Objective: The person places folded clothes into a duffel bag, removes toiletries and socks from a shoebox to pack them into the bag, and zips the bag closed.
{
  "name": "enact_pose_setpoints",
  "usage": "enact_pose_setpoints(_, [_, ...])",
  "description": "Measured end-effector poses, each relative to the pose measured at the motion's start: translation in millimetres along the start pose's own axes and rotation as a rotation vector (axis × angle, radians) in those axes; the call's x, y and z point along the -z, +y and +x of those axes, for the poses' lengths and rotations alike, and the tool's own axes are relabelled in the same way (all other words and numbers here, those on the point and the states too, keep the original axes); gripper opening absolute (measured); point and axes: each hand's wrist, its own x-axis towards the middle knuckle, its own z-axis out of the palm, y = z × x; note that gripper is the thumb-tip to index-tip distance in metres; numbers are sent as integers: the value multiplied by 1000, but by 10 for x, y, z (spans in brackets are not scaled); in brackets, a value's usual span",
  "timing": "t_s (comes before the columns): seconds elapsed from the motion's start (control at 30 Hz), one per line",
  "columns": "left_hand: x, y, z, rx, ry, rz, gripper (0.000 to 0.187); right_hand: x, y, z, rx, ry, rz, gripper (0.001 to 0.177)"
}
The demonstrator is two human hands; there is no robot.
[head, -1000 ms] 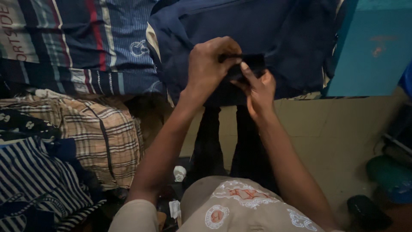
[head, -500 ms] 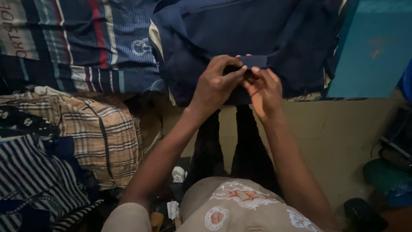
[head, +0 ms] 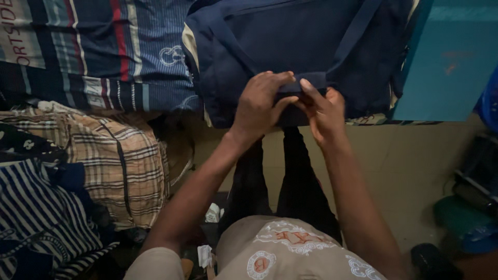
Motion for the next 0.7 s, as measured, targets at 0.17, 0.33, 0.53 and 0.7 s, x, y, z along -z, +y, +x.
enact_pose_setpoints(0.17, [33,26,-23,-64,-2,25,39,-28,-474,-386,30,173,-871,26])
enact_pose_setpoints(0.33, [86,49,-10,-116,4,60,37,-67,-764,-274,940,-225,-1506,53])
enact_pose_setpoints(0.53, [247,154,136,66,-141,-110,52,53,-451,345,707,-497,-1922,31])
enact_pose_setpoints(0.7, [74,165,315,8,-171,215,42,-2,-536,321,766,-377,-1838,33])
